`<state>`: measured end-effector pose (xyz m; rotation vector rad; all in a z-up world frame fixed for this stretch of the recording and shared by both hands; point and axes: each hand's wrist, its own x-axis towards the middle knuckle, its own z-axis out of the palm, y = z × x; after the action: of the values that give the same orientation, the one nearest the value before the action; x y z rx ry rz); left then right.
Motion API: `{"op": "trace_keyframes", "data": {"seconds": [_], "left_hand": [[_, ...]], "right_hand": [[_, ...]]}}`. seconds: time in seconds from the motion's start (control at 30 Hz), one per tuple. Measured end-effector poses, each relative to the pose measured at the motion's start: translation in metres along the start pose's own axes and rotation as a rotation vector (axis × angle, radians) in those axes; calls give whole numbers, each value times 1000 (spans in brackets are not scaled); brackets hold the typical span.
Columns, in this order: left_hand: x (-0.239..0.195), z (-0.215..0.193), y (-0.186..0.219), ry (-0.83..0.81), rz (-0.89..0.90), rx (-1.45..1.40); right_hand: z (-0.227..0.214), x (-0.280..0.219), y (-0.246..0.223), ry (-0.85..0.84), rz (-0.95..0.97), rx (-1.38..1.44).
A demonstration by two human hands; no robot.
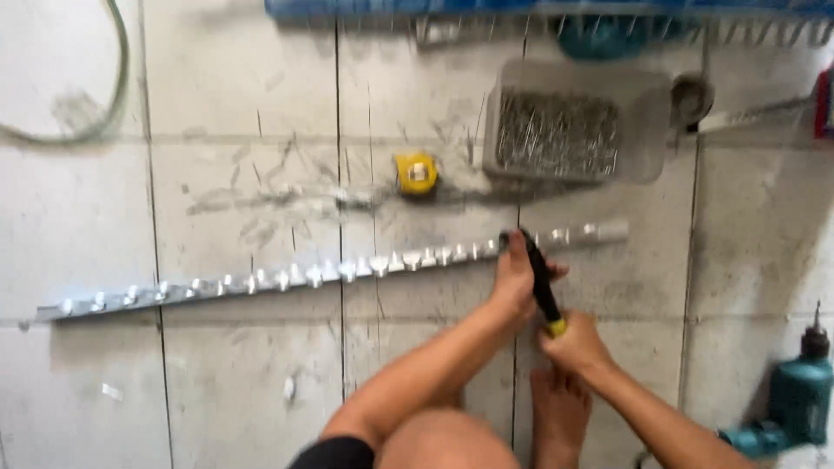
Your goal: Assembling plastic clips onto a metal rail using rivets and a hand riveter
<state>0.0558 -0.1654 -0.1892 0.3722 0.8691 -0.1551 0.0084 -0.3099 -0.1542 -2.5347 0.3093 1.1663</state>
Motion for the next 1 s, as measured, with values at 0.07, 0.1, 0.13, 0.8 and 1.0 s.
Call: {"op": "trace_keyframes", "data": {"seconds": [0.07,0.1,0.13,0.8,1.0], "left_hand": [[-17,6,25,-73,-10,10],[-32,1,34,-110,-37,14],[-40,8,40,-105,-36,16],[-157,21,171,-771,274,1826],[-166,14,158,-751,379,1856]], "right_hand": [[-16,-13,-22,14,-78,-20],[-19,-25,-30,-7,-138,-49],[-36,-32,-37,-12,-139,-46],[-106,64,-127,383,-937,-761],[-121,57,-123,515,-954,-649]]}}
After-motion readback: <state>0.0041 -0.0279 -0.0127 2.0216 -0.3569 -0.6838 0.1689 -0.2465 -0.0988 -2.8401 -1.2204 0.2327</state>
